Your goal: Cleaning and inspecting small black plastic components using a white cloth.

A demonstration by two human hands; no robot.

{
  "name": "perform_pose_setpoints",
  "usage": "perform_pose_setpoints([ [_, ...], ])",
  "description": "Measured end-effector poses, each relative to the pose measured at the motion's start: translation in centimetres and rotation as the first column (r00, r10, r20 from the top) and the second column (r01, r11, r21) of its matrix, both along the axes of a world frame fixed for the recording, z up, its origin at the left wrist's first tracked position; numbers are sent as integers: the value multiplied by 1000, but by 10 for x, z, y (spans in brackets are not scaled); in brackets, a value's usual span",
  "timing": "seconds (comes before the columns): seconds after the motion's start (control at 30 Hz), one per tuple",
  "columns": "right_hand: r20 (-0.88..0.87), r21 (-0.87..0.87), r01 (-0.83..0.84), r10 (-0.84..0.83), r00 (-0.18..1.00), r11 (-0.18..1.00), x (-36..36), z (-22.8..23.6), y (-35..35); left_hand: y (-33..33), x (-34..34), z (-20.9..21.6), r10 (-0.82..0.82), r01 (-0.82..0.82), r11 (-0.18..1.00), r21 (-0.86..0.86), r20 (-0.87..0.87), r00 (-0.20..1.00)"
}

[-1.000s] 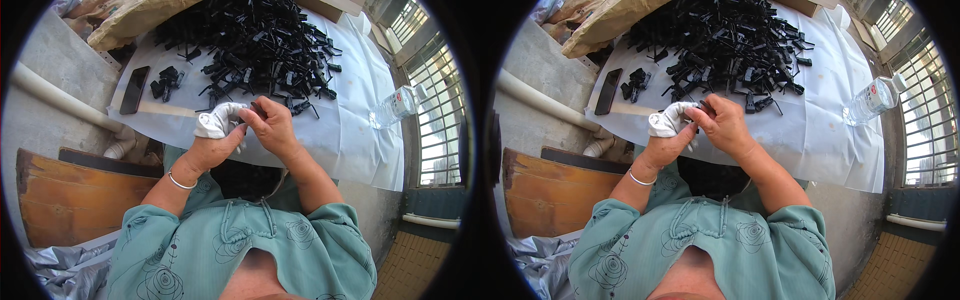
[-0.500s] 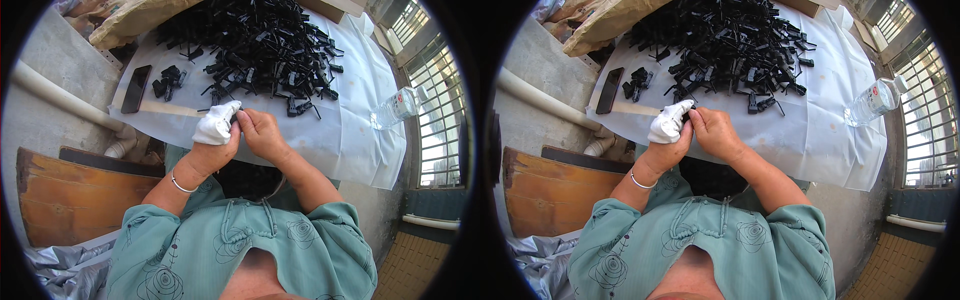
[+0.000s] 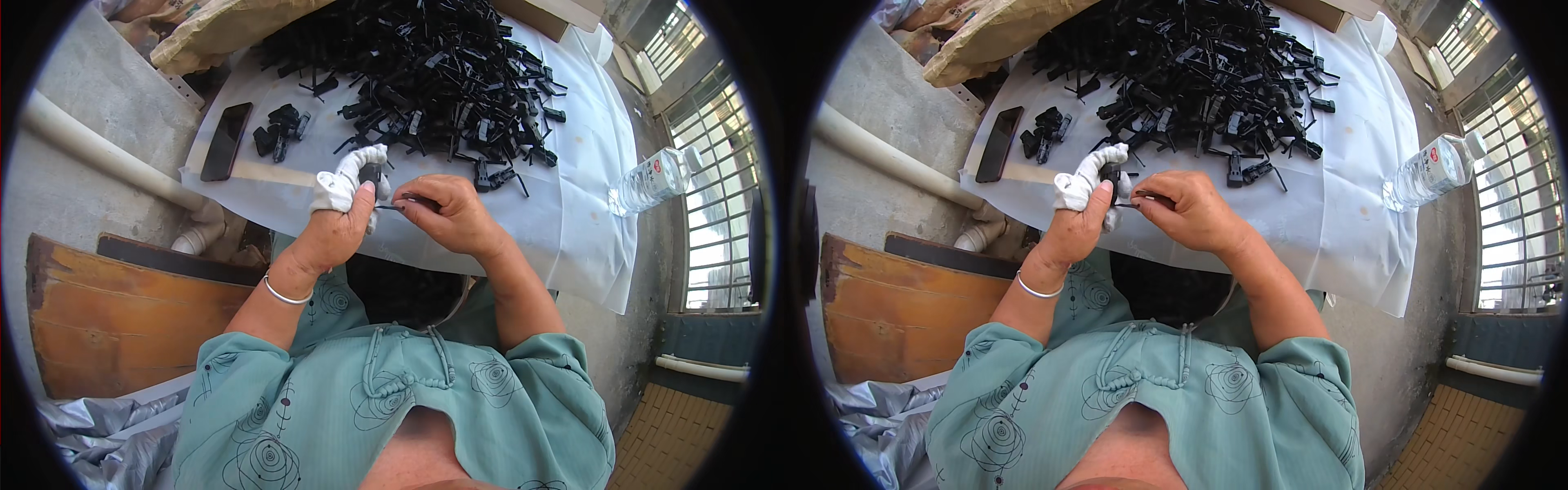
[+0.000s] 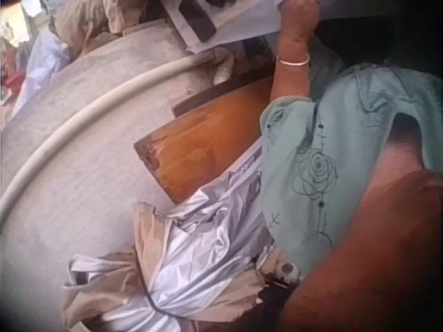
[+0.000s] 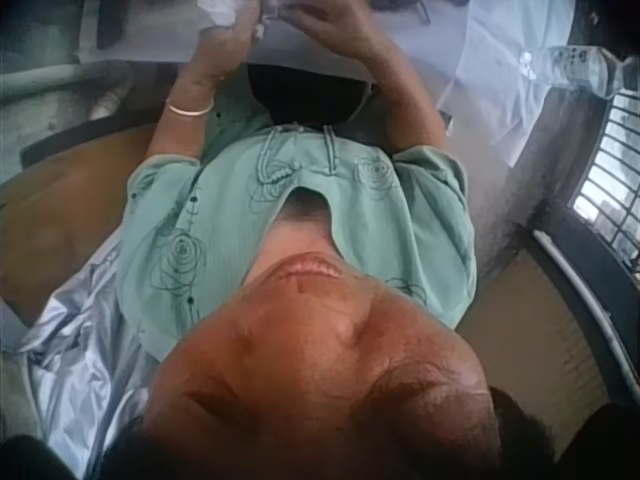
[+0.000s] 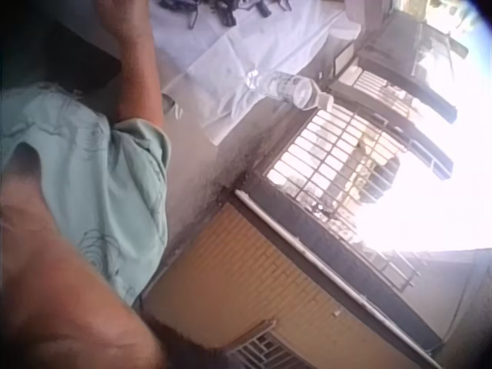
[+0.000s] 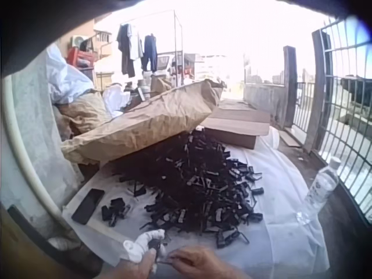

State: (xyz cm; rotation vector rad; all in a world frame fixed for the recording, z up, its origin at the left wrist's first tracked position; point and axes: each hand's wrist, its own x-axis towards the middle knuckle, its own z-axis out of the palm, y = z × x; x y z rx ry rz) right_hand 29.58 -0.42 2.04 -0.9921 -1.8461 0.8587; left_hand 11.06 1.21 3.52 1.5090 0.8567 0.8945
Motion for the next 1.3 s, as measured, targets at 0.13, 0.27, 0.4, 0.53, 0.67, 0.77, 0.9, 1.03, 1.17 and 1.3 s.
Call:
perform_pose_setpoints([
  [0.13,-61,-30,-68,66,996,997,1,6,-4,0,-1,-6,2,-3,1000,16,12,1000],
  [0.27,-53,41,-9,11,999,999,-6,1,-3,-2,-2,-6,-27,28,999,-18,38,999],
  [0.4,-116,-134,165,-181,977,977,-17,3,-6,-13,4,0,-149,158,986,-53,151,977],
  [0.53,-75,-135,126,-137,988,983,-17,6,-6,-8,1,-5,-68,62,996,70,80,994],
  [0.67,11,8,73,-73,997,997,-21,0,-3,-6,0,-8,-11,10,999,36,23,1000],
  [0.77,38,-26,54,-53,998,998,-28,-4,-1,-8,-2,-16,75,2,944,331,-221,972],
  [0.9,-45,-228,11,-22,999,974,-37,-6,-1,-8,-12,-8,111,-13,923,385,-233,966],
  [1.03,153,-83,72,-59,987,994,-32,-7,10,30,-33,2,293,-48,753,656,-270,917],
  [1.17,501,254,269,-364,785,929,-41,-24,19,64,-59,1,522,31,642,766,-466,714],
  [1.3,553,292,242,-370,746,925,-37,-32,22,44,-55,-3,665,20,536,844,-437,606],
])
